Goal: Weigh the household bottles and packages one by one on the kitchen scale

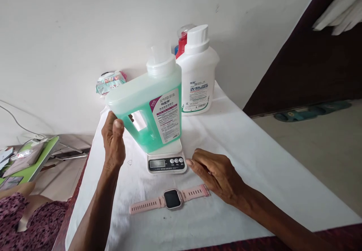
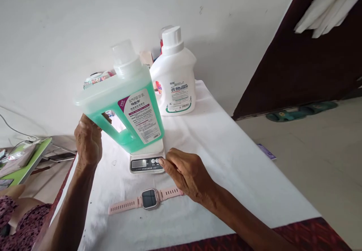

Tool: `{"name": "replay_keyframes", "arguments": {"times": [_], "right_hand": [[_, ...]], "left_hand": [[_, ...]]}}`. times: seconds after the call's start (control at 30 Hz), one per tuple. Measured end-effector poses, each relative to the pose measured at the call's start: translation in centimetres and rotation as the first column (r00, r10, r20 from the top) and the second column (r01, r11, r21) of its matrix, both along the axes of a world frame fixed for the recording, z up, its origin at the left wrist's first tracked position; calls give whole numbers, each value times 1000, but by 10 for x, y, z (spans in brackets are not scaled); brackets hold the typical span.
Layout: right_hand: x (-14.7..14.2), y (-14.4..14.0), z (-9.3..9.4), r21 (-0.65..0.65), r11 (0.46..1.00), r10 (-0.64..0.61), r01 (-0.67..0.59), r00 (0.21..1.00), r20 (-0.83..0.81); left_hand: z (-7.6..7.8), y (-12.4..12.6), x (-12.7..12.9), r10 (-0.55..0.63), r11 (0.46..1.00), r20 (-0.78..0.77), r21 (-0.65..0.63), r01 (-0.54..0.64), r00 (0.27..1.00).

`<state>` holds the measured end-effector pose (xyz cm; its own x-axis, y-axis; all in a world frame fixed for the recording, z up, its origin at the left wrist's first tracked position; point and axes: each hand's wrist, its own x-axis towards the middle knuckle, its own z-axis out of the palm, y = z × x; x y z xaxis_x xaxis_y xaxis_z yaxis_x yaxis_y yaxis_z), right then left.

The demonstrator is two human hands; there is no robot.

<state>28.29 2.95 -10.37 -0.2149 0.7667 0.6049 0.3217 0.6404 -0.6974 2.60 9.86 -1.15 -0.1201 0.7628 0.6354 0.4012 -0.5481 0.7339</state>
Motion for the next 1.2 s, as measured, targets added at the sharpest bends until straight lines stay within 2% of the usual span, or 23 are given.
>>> {"name": "replay_keyframes", "arguments": {"times": [0.1,0.23,0.33,0.5,0.6,0.67,0.77,0.87,0.93,1.07,1.2], "right_hand": [[15,-13,-6,-54,997,-64,64,998,-9],[34,-23,-13,-185,960,-222,208,973,-57],[41,-23,-14,-237,934,-296,267,950,-97],[46,-19,-9,-162,911,-401,380,906,-132],[51,-19,-6,-58,894,-449,445,883,-135],[54,-19,-5,26,877,-473,480,871,-134],[60,-18,-7,105,831,-534,546,836,-121],[65,-15,-12,49,771,-632,636,772,-71],[67,-13,-17,-27,760,-650,649,760,-12],[64,-9,-25,-120,836,-525,535,845,102],[57,-5,-34,-127,898,-384,421,891,241]], "left_hand": [[9,5,19,-88,993,125,-71,97,988],[18,10,46,-21,992,364,-111,65,931],[28,8,66,4,994,444,-96,44,896],[48,7,106,-71,991,473,-70,118,878],[51,13,138,-127,984,455,-54,170,881],[45,19,160,-148,976,437,-79,202,887],[28,27,187,-169,960,445,-127,249,880],[7,37,202,-187,940,486,-164,299,854],[-5,44,205,-179,929,513,-192,316,839],[-17,62,201,-144,938,555,-187,291,819],[-22,79,196,-102,968,509,-148,204,855]]}}
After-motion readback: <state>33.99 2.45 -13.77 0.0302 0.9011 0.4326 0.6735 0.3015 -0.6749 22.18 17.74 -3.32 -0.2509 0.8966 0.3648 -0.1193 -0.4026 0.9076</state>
